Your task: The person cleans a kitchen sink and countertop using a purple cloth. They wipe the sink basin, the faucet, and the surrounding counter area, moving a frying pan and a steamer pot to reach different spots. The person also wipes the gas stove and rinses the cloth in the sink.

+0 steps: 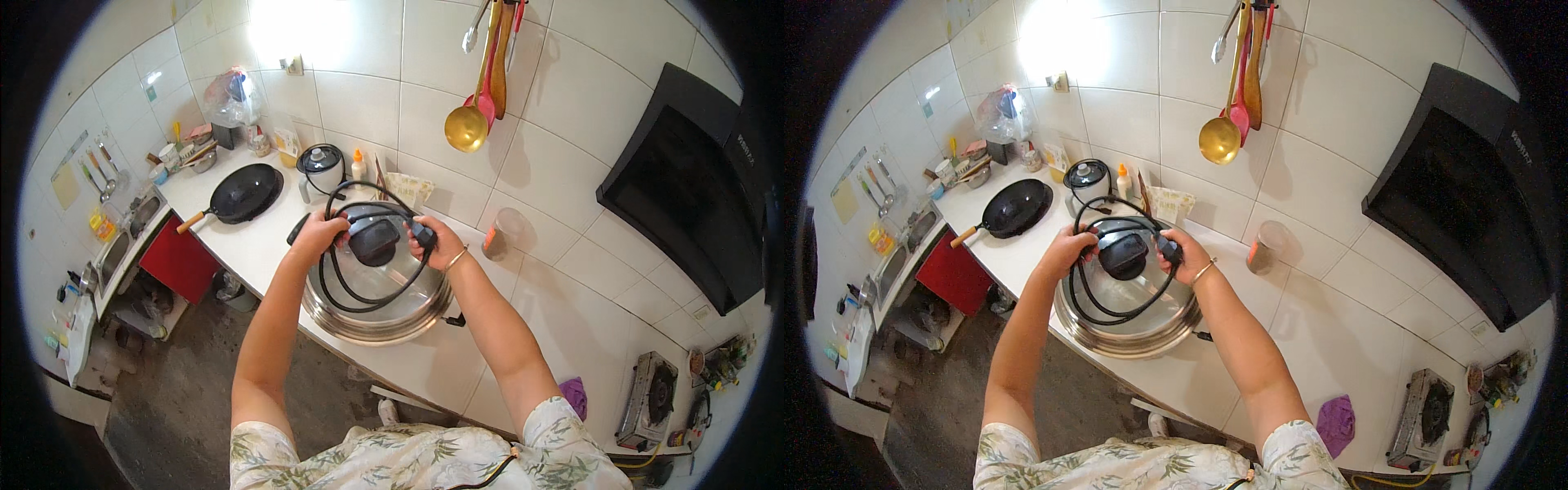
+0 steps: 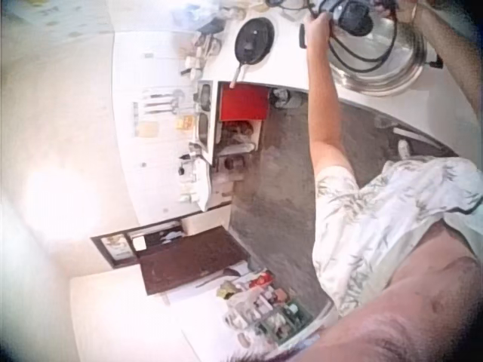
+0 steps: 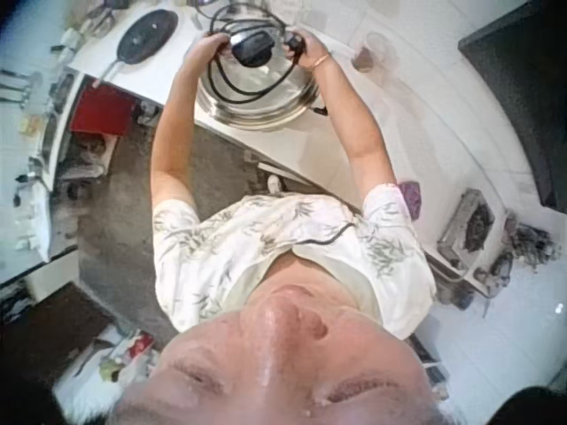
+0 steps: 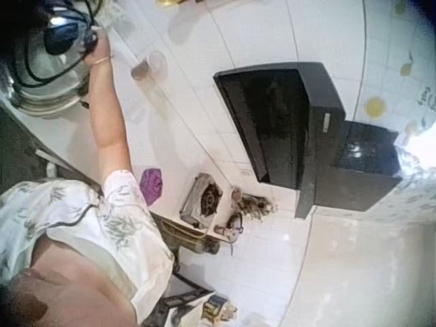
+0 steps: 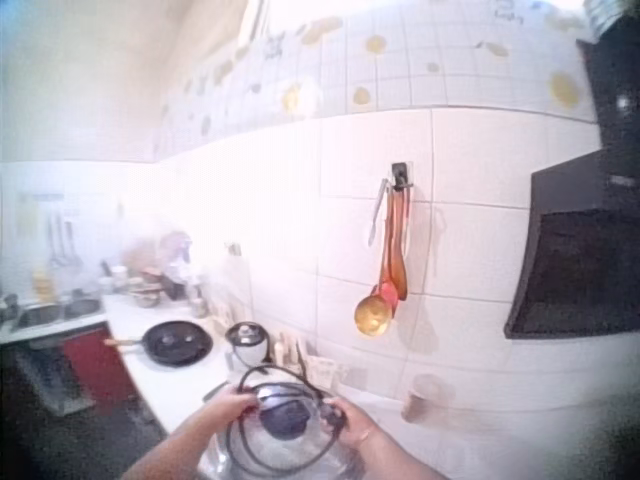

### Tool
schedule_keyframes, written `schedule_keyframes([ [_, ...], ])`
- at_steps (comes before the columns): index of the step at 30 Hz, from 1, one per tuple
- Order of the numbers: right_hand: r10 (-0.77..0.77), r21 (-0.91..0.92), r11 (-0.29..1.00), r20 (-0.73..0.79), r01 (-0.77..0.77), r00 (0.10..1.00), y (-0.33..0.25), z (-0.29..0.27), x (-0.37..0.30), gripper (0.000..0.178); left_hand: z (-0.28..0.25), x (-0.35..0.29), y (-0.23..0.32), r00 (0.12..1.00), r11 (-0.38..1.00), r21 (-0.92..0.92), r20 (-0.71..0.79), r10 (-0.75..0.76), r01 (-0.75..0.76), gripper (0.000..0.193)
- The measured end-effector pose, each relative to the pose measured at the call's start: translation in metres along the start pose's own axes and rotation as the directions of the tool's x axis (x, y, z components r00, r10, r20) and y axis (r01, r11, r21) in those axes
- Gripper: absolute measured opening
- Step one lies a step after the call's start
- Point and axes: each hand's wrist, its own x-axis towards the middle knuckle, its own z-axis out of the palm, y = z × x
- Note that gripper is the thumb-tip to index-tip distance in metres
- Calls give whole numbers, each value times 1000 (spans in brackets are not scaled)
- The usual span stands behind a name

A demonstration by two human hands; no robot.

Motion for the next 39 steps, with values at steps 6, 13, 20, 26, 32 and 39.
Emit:
schedule_keyframes([
  [6, -435, -668, 701, -124, 249, 892, 7, -5, 16, 28, -20, 36, -28, 998, 743, 669, -60, 30, 18, 47],
  [13, -609, -918, 327, -25, 223, 792, 8, -8, 0, 37, -39, 38, -48, 966, 871, 460, -97, 239, -169, 51],
  [20, -904, -901, 290, -146, 324, 402, 50, -91, -113, 26, -6, -23, -48, 731, 754, 387, -241, 638, -530, 38],
  [26, -897, -897, 439, -433, 55, 89, 145, -242, -287, 26, 148, -132, -16, 751, 736, 148, 156, 642, -660, 28],
  [32, -936, -790, 341, -334, -510, -110, 179, -319, -464, 30, 309, -138, -102, 755, 876, 103, 561, 339, -470, 30],
  [39, -793, -518, 178, -579, -837, 190, 206, -315, -510, 65, 488, -179, -228, 371, 666, 184, 916, 149, -723, 51],
])
